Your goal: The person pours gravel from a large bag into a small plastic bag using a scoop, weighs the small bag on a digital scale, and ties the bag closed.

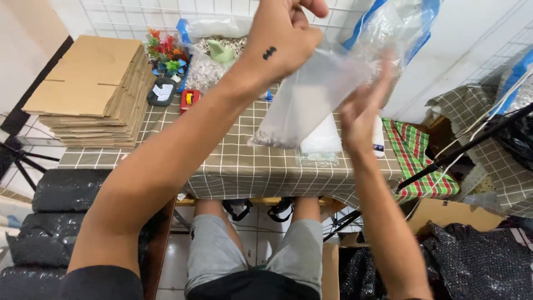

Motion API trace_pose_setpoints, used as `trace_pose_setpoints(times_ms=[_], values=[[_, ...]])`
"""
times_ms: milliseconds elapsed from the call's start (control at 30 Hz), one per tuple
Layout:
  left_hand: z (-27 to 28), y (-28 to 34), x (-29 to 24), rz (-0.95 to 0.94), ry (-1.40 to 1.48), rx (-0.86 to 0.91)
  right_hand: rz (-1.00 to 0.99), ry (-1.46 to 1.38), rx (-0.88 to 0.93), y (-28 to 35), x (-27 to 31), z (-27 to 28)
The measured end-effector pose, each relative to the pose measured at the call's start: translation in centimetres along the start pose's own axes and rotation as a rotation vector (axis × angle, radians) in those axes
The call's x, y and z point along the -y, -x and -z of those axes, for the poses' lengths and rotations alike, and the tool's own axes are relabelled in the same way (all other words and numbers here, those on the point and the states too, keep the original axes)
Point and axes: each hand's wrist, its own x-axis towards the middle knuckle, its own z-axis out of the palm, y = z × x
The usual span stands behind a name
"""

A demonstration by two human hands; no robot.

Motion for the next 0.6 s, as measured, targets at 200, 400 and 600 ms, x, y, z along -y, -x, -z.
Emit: trace_pose_setpoints(times_ms=[200,400,600], values=[[-2.8,0.5,0.9,-0.113,0.144,0.008,-0.451,0.27,-0.093,4.5,-1.7,-1.5],[0.1,2.3,3.8,-0.21,0.14,-0.094,-0.176,0.505,-0.156,1.9,0.6,4.9],[-1.3,5.4,15.9,-0.012,-0.135,0.056,-0.256,0.522,-0.363,0.1,4.4,9.9]])
